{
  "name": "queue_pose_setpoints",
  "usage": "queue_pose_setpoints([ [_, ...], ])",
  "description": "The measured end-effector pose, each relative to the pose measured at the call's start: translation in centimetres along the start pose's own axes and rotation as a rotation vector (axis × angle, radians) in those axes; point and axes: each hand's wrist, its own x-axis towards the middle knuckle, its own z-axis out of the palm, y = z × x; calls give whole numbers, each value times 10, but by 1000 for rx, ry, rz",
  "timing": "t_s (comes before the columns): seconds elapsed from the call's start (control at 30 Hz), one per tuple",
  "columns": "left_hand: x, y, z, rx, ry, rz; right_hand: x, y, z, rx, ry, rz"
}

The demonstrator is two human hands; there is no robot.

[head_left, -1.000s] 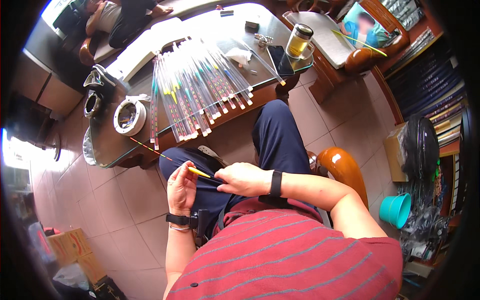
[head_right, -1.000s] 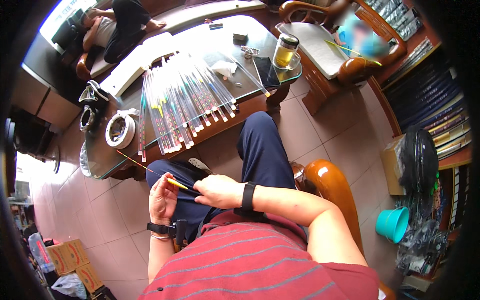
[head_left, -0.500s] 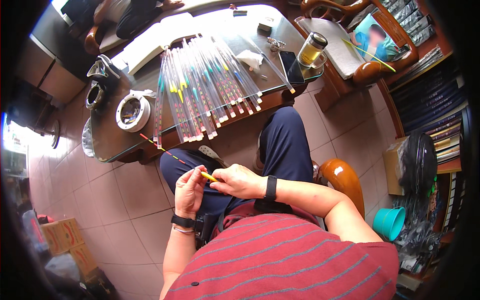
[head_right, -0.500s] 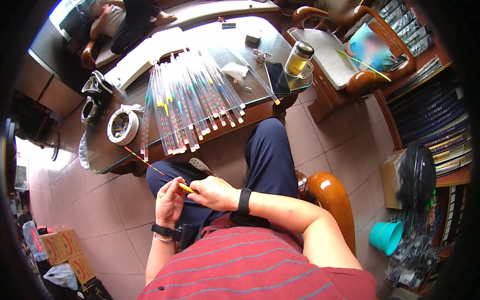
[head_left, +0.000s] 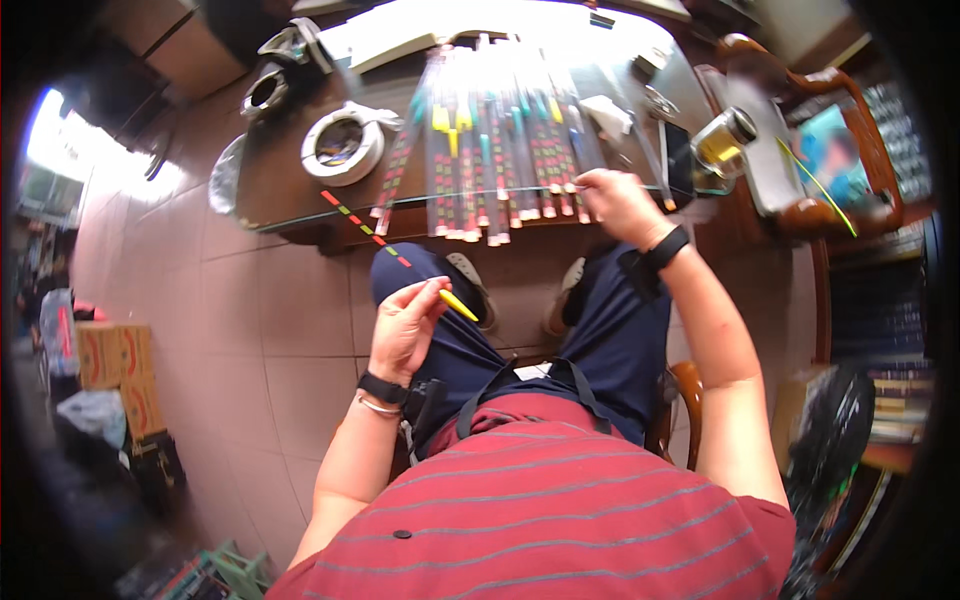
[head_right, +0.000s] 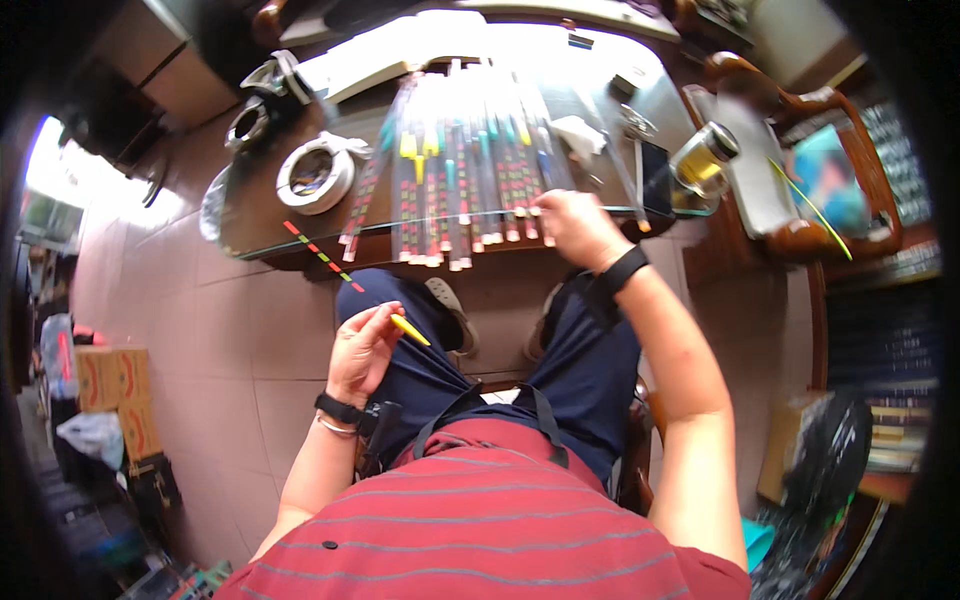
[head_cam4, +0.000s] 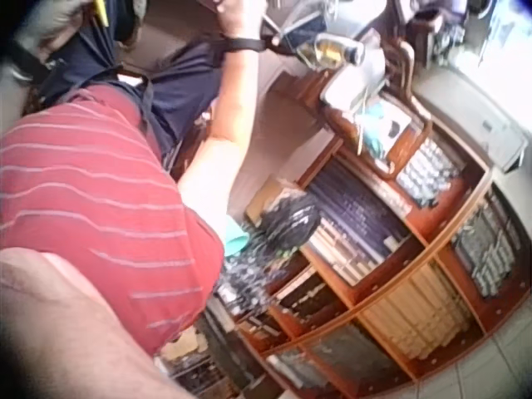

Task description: Inspecting and assembling fishing floats by inserting them into protective tubes and organizing them on a table.

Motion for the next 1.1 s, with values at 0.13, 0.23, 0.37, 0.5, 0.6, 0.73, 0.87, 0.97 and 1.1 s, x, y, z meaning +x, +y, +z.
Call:
queue_pose_setpoints([
  [0.13, 0, -3, -7, -77, 15, -11, 55, 89, 5, -298, 176, -112],
  [0.23, -3, -5, -11, -89, 52, -28, 76, 94, 10, -433, 112, -43],
  [0.37, -6, -6, -14, -100, 99, -29, 93, 111, 26, -642, 25, 113],
  [0.5, -2, -5, -14, -96, 85, -31, 108, 126, 29, -722, 6, 155],
  [0.6, -1, -7, -15, -102, 110, -41, 113, 117, 28, -737, 1, 191],
  [0.73, 2, -5, -13, -68, 96, -52, 107, 140, 25, -612, 160, 162],
  [0.87, 1, -5, -15, -93, 118, -23, 91, 119, 17, -394, 276, 79],
  [0.97, 0, -2, -19, -101, 125, -32, 63, 99, 9, -127, 331, 83],
  [1.1, 0, -1, -18, -89, 114, -52, 8, 92, 6, 591, 264, 319],
])
